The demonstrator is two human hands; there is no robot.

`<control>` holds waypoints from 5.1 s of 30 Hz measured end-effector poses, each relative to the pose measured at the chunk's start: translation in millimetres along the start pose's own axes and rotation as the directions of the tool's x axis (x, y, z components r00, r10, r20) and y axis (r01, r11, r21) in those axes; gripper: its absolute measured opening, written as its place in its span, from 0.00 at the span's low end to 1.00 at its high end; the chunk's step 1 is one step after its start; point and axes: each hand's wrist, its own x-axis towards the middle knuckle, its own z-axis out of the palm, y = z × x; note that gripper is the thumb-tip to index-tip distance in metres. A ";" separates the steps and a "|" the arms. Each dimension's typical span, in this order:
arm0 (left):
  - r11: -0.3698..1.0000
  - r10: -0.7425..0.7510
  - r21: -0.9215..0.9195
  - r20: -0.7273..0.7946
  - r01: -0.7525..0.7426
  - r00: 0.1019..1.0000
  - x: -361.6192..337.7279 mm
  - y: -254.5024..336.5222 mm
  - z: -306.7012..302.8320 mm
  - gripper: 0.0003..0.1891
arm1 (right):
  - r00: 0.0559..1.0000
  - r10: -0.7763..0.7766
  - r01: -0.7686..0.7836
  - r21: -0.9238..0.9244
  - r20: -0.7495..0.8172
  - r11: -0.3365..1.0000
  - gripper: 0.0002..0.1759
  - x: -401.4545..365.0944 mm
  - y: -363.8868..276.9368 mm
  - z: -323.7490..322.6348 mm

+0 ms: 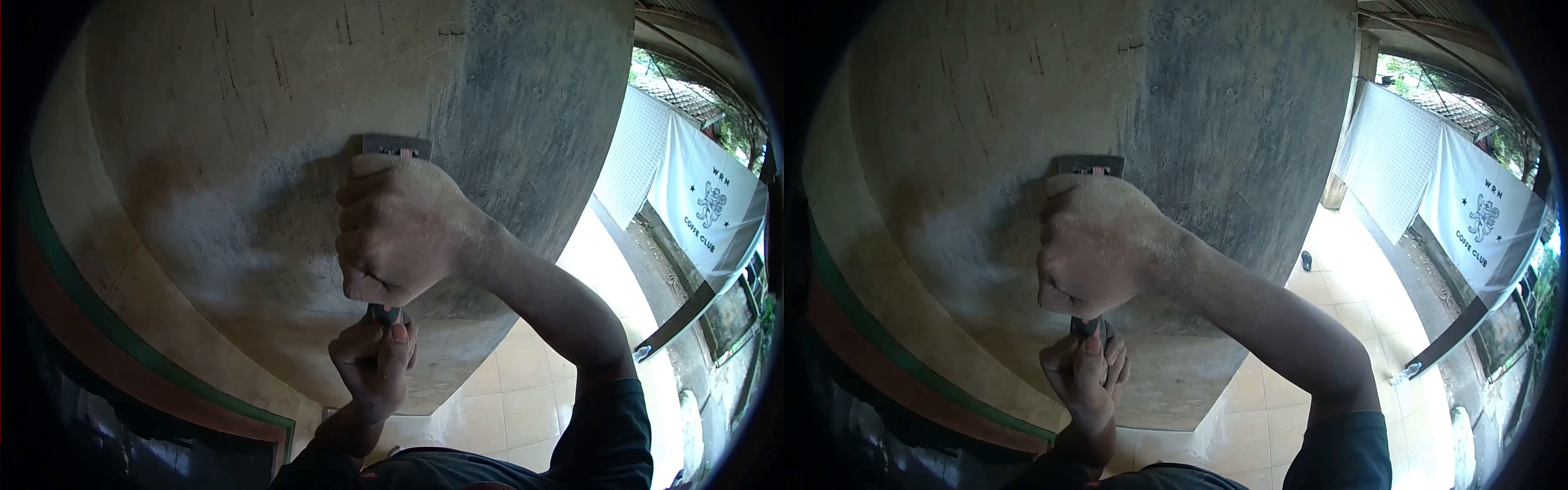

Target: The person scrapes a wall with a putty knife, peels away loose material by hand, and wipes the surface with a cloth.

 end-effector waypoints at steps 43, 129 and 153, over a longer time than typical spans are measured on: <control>0.986 0.072 0.155 -0.020 -0.068 0.997 9.7 -8.1 -3.2 0.13 | 1.000 -0.014 0.015 -0.038 0.023 0.999 0.15 3.9 11.8 -0.7; 0.983 -0.172 -0.063 0.031 0.174 0.985 -26.7 2.3 -11.0 0.15 | 0.882 0.291 -0.117 0.426 -0.370 0.897 0.21 -8.7 -16.2 5.9; 0.805 -0.349 0.532 0.783 -0.262 0.515 23.5 31.9 -22.1 0.22 | 0.052 0.987 -0.046 0.987 0.155 -0.152 0.40 -87.2 -212.7 50.5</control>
